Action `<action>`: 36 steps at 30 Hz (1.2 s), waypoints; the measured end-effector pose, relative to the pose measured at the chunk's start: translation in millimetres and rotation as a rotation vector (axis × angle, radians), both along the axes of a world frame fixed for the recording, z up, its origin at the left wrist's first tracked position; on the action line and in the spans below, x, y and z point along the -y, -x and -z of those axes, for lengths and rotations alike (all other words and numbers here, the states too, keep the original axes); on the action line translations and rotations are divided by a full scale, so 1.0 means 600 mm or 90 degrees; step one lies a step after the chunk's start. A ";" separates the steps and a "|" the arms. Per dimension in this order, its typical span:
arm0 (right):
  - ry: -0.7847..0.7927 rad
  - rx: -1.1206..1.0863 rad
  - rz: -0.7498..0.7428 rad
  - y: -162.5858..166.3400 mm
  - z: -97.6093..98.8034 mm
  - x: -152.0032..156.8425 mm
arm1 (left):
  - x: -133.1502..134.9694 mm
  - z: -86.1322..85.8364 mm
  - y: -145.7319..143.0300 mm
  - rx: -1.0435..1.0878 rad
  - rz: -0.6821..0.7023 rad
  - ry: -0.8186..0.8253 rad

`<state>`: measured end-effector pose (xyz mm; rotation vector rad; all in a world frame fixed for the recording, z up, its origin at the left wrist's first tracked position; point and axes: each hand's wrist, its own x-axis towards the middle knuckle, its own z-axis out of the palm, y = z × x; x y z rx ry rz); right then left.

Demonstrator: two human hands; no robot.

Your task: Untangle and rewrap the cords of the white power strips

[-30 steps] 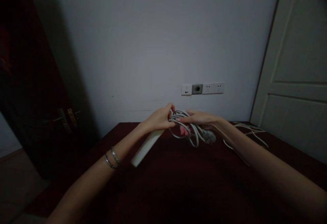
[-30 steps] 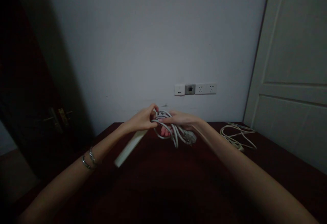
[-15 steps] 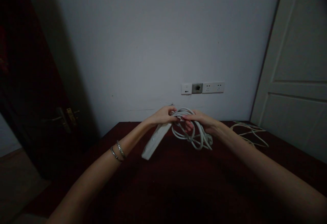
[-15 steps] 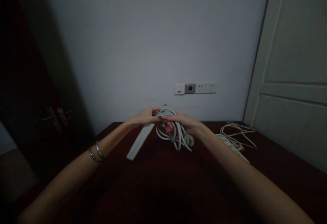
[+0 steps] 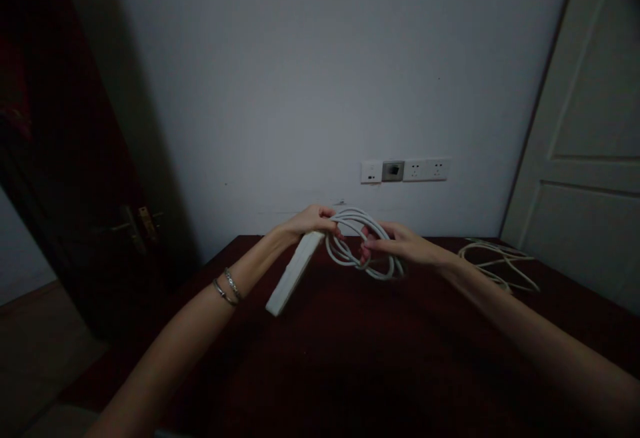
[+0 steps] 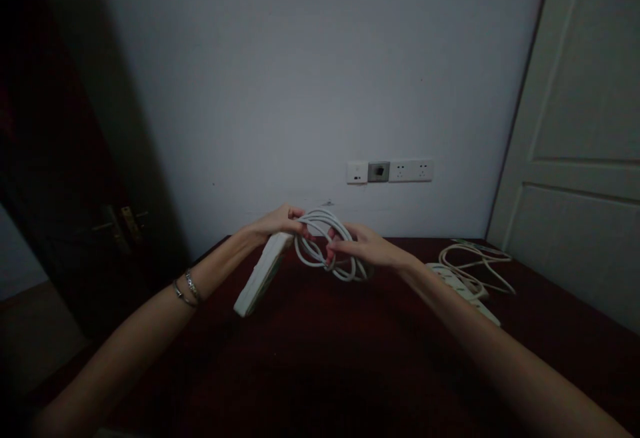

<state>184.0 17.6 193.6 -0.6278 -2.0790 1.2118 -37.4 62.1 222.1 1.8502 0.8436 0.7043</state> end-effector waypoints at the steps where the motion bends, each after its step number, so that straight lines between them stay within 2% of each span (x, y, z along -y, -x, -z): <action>1: 0.017 -0.022 -0.002 0.005 0.005 0.000 | -0.001 0.001 0.003 0.009 0.042 0.030; 3: 0.067 -0.067 -0.010 0.014 0.016 -0.001 | -0.001 0.004 0.007 0.019 0.105 0.084; 6: 0.137 -0.120 -0.015 0.023 0.026 -0.004 | 0.004 0.010 0.012 -0.009 0.145 0.157; 9: 0.155 -0.078 -0.018 0.026 0.026 -0.003 | 0.013 0.022 0.015 -0.043 0.182 0.228; 11: 0.124 -0.014 -0.008 0.026 0.020 0.000 | 0.019 0.030 0.016 -0.057 0.204 0.257; 15: -0.018 0.129 0.053 0.029 0.004 0.005 | 0.020 0.043 0.017 -0.075 0.193 0.289; 19: -0.095 0.174 0.110 0.028 -0.010 0.001 | 0.010 0.047 0.020 -0.050 0.219 0.303; 24: -0.136 0.146 0.169 0.013 -0.028 -0.007 | 0.002 0.040 0.016 0.054 0.202 0.179; 29: -0.124 0.141 0.214 -0.003 -0.034 -0.013 | -0.007 0.039 0.030 0.015 0.121 0.040; 32: -0.088 0.123 0.245 -0.013 -0.026 -0.017 | -0.014 0.062 0.052 -0.020 0.112 0.004; 36: 0.021 0.044 0.260 -0.028 -0.008 -0.027 | -0.024 0.116 0.068 -0.087 0.081 -0.051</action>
